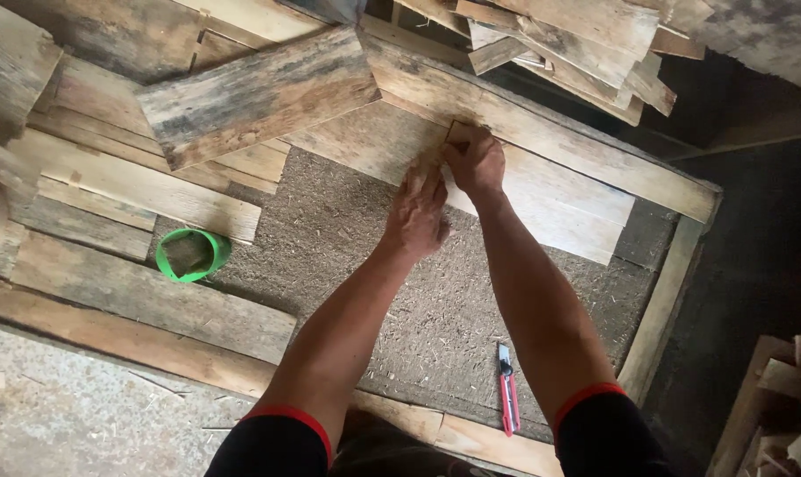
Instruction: The recorder is sorting and arranging thin wood veneer sheets onto a workspace, occasionally using a utility knife to trim them.
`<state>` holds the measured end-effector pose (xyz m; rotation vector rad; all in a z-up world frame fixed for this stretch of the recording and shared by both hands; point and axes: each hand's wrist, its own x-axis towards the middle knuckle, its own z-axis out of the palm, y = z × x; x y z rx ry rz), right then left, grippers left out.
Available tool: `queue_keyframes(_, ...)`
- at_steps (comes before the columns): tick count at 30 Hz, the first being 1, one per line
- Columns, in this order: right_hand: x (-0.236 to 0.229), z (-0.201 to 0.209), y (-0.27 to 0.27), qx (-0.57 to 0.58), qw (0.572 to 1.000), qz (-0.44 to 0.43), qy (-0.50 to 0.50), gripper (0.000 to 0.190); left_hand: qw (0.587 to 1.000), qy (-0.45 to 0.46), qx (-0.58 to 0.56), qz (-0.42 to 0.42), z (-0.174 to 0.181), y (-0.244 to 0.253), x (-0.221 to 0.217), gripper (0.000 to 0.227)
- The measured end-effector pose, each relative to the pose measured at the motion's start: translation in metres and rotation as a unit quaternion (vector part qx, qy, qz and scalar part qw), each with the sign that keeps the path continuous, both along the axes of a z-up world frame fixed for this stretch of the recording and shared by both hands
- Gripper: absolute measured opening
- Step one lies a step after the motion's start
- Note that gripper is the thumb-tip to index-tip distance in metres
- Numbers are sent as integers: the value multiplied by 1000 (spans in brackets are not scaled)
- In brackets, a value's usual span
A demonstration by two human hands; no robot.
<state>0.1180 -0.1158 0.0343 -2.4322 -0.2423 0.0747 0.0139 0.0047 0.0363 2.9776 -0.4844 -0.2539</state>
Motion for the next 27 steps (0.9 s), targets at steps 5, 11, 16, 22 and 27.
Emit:
queue_keyframes(5,6,-15,-7,10,1000,3,-2,13,999,53,-7,0,24,5,-2,95)
queue_keyframes(11,15,-29,-14,42,997,-60,37,14,999,41,-14,11,2,1,-2,95)
queue_keyframes(16,18,-23,-7,-26,998,-37,41,21,998,54,2,13,16,2,-2,101)
queue_keyframes(22,32,-28,-6,-157,965,-101,182,31,995,101,7,0,31,2,3,99)
queue_keyframes(27,33,-31,-2,-106,980,-144,83,20,994,112,4,5,21,1,-1,105)
